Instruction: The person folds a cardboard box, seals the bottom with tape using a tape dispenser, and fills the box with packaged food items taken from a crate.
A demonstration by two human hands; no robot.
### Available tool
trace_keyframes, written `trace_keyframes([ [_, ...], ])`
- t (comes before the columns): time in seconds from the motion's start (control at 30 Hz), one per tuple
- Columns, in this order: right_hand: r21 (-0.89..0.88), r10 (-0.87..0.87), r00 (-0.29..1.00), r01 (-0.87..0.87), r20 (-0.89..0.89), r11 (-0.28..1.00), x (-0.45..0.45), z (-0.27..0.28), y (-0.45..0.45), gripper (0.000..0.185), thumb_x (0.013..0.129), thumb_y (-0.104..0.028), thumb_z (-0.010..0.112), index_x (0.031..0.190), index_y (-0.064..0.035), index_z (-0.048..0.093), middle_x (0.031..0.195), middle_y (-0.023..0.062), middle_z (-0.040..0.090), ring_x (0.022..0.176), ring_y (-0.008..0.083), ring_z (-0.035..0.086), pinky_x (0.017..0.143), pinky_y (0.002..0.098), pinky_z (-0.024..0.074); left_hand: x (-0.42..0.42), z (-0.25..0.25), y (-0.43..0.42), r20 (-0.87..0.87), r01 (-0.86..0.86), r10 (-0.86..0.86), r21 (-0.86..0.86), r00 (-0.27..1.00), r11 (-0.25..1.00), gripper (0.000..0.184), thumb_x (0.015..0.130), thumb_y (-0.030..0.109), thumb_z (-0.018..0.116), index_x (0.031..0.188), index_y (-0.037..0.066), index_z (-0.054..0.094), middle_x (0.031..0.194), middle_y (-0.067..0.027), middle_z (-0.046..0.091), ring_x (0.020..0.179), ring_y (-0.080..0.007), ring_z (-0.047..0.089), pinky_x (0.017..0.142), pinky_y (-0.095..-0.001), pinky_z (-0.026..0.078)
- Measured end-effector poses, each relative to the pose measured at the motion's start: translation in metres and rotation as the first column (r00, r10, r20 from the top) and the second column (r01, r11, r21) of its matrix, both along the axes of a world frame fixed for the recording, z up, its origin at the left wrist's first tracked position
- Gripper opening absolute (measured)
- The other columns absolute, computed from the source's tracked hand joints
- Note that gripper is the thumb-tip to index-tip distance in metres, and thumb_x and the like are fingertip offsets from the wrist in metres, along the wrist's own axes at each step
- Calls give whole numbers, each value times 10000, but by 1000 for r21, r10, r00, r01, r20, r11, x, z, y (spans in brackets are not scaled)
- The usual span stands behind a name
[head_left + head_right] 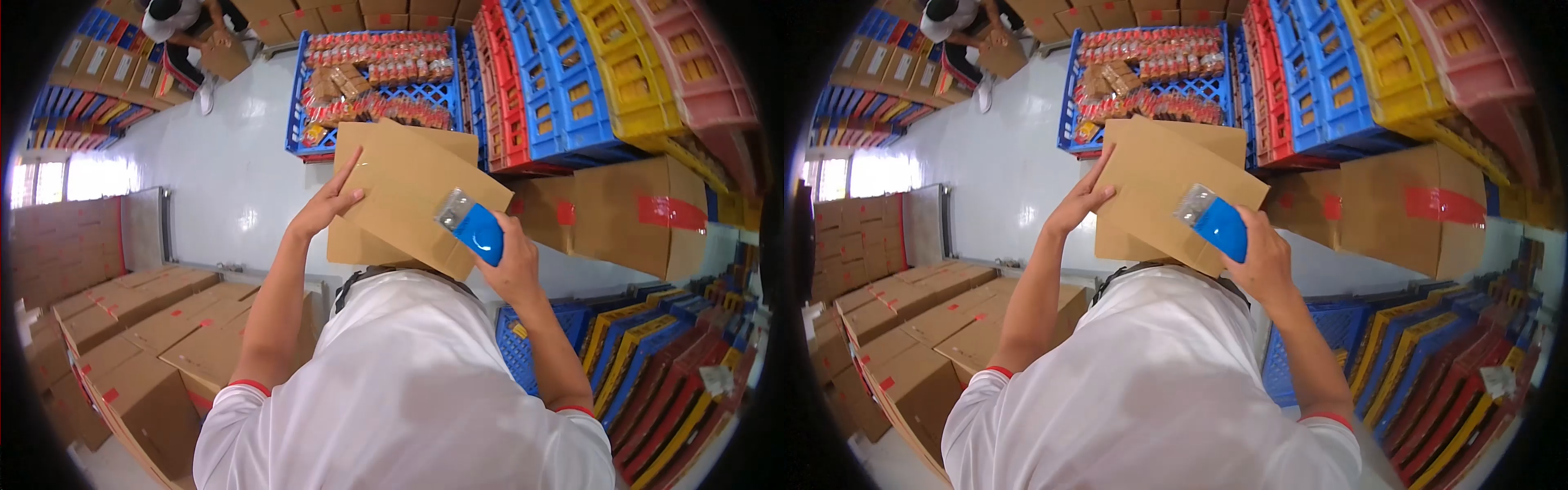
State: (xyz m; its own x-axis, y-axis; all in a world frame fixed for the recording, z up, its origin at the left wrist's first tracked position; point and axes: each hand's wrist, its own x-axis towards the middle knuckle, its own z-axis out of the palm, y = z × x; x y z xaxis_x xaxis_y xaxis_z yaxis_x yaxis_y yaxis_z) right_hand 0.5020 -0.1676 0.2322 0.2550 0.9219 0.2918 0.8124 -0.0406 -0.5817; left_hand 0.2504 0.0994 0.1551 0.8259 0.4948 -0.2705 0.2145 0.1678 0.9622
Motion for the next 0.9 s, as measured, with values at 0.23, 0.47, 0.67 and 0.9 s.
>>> trace_keyframes([
  [0.23,14,91,996,-91,8,996,-15,-28,61,737,741,-146,861,1379,-46,507,1206,187,662,1056,374,690,853,450,571,4,-11,3,3,60,-60,-69,998,996,941,920,270,769,1669,141,215,1681,-126,316,1549,-260,287,1223,-379,289],
  [0.47,83,133,984,-123,-115,989,-89,-21,209,679,780,-190,822,1375,-76,515,1206,179,664,1072,378,680,878,479,563,-6,-13,4,-267,27,-62,-131,962,991,684,835,170,831,1420,28,506,1250,-57,655,1122,-151,621,889,-298,520],
  [0.67,-61,-136,987,142,84,988,-32,-20,88,679,767,-193,833,1366,-77,535,1229,181,671,1049,385,687,870,479,572,-5,-12,5,-77,70,-78,-109,994,992,866,875,259,789,1589,53,346,1446,-97,542,1295,-196,528,1043,-346,469],
  [0.9,-73,-486,874,486,17,871,27,28,-44,603,820,-219,840,1328,-55,561,1210,205,670,1065,421,675,848,477,565,-2,-11,-2,-143,111,-115,-36,983,993,957,882,405,759,1638,68,279,1398,-82,575,1117,-169,560,782,-279,491],
])
